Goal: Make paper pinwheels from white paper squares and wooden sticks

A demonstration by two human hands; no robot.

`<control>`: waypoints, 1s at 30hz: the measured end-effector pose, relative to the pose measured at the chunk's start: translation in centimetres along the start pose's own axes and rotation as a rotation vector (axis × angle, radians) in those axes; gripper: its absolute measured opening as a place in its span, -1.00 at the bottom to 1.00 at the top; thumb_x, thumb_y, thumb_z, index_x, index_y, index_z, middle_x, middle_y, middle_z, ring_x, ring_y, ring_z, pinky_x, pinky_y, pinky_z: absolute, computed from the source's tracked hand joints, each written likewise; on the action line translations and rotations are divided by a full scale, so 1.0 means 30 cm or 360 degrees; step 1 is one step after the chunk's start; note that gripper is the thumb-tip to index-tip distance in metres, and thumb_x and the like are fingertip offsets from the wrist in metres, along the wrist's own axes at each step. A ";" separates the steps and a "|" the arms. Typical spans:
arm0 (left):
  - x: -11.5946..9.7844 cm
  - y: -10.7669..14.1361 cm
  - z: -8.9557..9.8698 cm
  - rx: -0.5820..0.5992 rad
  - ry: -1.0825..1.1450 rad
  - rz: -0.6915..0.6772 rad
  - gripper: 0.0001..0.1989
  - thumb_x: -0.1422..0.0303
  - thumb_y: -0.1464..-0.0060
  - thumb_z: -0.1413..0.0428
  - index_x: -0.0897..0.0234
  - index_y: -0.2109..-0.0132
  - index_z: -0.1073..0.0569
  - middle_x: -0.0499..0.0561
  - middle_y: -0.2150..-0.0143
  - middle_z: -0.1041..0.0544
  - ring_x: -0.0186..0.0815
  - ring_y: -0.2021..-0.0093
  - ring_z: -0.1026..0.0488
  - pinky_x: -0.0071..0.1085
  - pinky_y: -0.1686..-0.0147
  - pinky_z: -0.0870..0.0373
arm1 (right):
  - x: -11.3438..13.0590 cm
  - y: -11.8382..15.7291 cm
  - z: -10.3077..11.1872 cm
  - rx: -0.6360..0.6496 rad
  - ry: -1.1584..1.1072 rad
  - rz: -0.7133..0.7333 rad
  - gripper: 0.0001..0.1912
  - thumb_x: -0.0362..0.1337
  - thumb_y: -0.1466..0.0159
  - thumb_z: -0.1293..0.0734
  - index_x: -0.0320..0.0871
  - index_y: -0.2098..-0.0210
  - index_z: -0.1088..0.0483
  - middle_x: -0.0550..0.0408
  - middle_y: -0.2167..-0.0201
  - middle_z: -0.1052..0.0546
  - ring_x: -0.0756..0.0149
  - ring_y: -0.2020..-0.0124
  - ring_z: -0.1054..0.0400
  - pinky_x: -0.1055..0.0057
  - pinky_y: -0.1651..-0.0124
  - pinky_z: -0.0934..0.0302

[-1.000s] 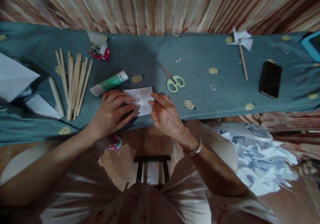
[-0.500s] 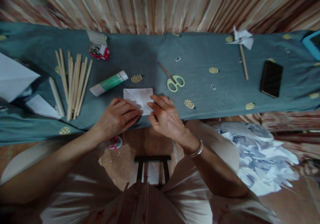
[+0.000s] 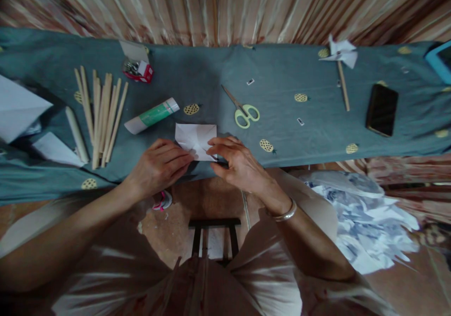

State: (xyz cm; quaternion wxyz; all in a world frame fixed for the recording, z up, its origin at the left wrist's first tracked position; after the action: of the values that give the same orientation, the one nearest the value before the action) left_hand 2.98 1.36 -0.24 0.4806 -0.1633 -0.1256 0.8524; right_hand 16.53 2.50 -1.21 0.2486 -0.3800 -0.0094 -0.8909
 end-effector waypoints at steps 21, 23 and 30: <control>-0.030 0.000 0.017 -0.0068 0.0026 -0.0072 -0.86 0.47 -0.26 -0.06 0.30 0.20 -0.53 0.04 0.26 -0.64 -0.26 0.26 -0.51 -0.29 0.17 -0.36 | -0.028 -0.014 -0.008 -0.0086 -0.0292 -0.0111 -0.87 -0.32 -0.31 -0.34 -0.09 0.29 -0.57 0.04 0.09 -0.61 0.21 0.04 -0.50 0.12 -0.10 -0.35; -0.034 -0.001 0.016 -0.0052 0.0045 -0.0071 -0.85 0.47 -0.26 -0.06 0.29 0.17 -0.54 0.05 0.23 -0.64 -0.26 0.24 -0.52 -0.29 0.16 -0.36 | -0.031 -0.022 -0.014 -0.0102 -0.0271 -0.0129 -0.88 -0.32 -0.30 -0.35 -0.09 0.31 -0.57 0.05 0.10 -0.61 0.21 0.05 -0.50 0.13 -0.09 -0.35; -0.040 -0.005 0.015 -0.0052 0.0061 -0.0035 -0.80 0.45 -0.28 -0.05 0.33 0.00 -0.50 0.09 0.18 -0.64 -0.25 0.21 -0.53 -0.29 0.15 -0.40 | -0.008 -0.048 -0.024 -0.0151 -0.0088 -0.0064 -0.88 -0.35 -0.29 -0.35 -0.10 0.33 -0.55 0.01 0.10 -0.60 0.18 0.02 -0.47 0.11 -0.12 -0.32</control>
State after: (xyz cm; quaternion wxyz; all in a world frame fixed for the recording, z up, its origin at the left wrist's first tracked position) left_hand 3.49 0.39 0.43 0.4895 -0.1861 -0.1318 0.8417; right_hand 15.54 3.72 -1.63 0.2120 -0.4156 0.0182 -0.8843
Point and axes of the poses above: each hand's wrist, its own y-axis away from the middle knuckle, its own z-axis out of the back of the hand, x = y × z, the point moved 9 cm from there along -y, towards the middle knuckle
